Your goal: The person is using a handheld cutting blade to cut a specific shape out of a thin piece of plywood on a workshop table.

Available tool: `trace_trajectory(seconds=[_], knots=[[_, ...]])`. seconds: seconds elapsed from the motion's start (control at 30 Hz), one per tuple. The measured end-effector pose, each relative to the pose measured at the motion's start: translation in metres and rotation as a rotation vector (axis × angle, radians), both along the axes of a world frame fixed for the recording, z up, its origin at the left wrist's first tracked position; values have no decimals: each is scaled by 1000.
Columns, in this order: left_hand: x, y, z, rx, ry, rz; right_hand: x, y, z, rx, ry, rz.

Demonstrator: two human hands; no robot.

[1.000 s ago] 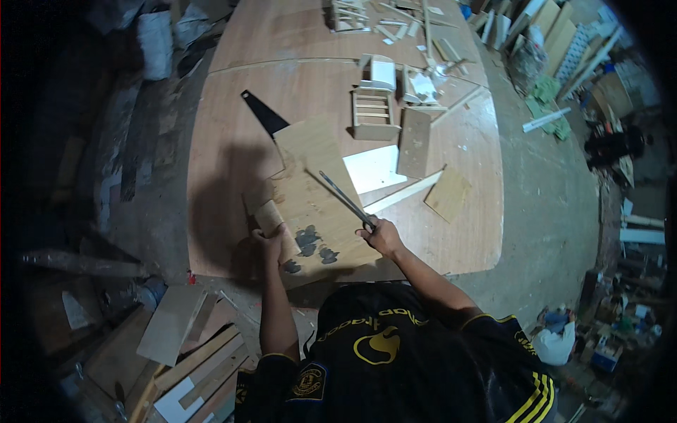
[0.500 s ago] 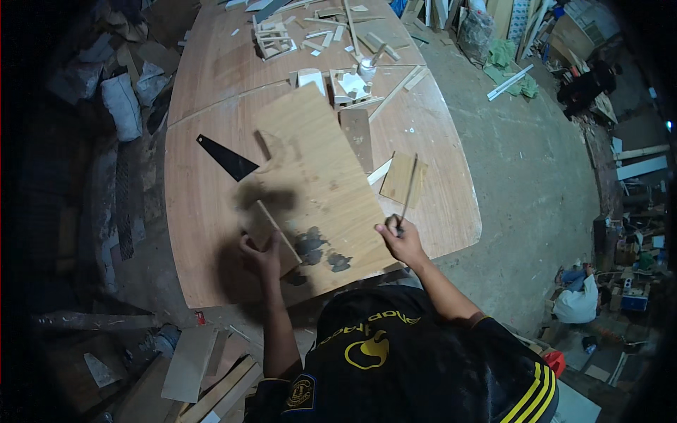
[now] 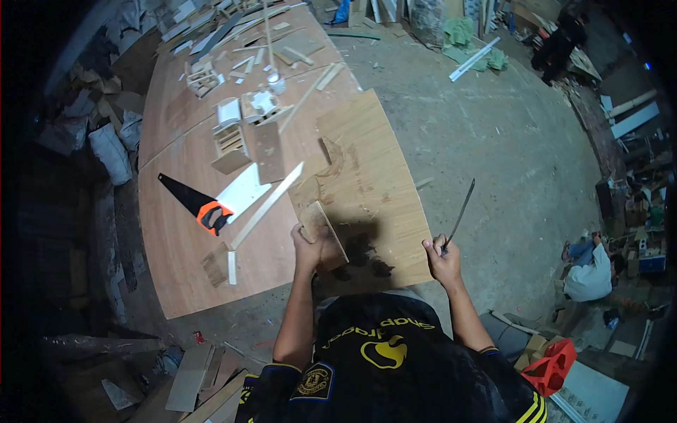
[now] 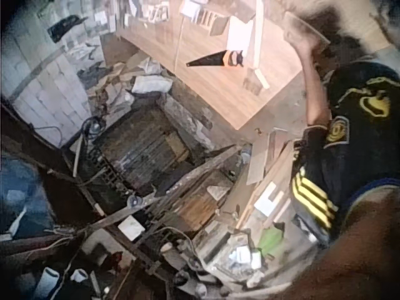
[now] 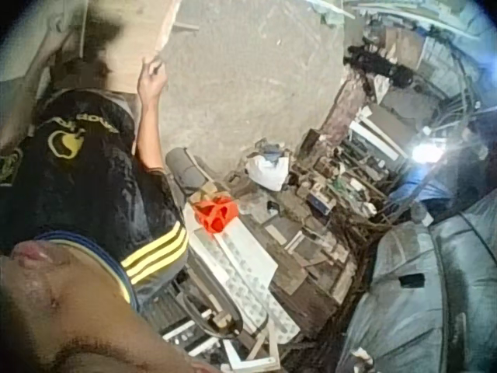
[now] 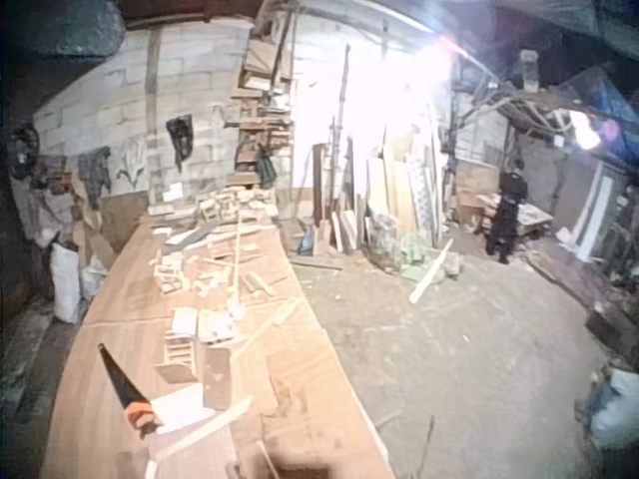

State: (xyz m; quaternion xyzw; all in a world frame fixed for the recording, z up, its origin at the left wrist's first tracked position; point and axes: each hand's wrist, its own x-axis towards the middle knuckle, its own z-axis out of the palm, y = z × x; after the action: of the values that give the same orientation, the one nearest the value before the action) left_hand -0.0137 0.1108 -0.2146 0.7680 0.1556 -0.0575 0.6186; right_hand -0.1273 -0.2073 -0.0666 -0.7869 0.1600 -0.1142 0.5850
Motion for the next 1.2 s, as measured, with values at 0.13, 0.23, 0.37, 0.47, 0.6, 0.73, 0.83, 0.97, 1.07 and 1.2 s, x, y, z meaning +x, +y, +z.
trace_trajectory(seconds=[0.13, 0.23, 0.37, 0.47, 0.6, 0.73, 0.83, 0.97, 1.07, 1.2], knots=[[-7, -103, 20, 349, 148, -129, -24, -65, -6, -38, 42, -63], [-2, -126, -5, 257, 157, -77, -28, -102, -17, -63, 99, -100], [-1, -146, 3, 240, 69, -16, -31, -136, -39, -73, 133, -136], [5, -131, 9, 339, 39, 111, -17, -135, -57, -61, 125, -119], [7, -97, 19, 449, 9, 293, 3, -129, -93, -18, 153, -78], [-2, -65, 23, 327, -40, 26, 26, -130, -110, -43, 227, -13], [-11, -47, 27, 236, 0, 86, 34, -155, -119, -58, 210, 23], [-26, -12, 23, 142, 43, 171, 46, -191, -116, -15, 271, 42], [-33, 14, 5, 111, 47, 189, 56, -205, -109, 75, 298, 59], [-17, 1, 3, 113, 24, 173, 58, -229, -109, 73, 304, 11]])
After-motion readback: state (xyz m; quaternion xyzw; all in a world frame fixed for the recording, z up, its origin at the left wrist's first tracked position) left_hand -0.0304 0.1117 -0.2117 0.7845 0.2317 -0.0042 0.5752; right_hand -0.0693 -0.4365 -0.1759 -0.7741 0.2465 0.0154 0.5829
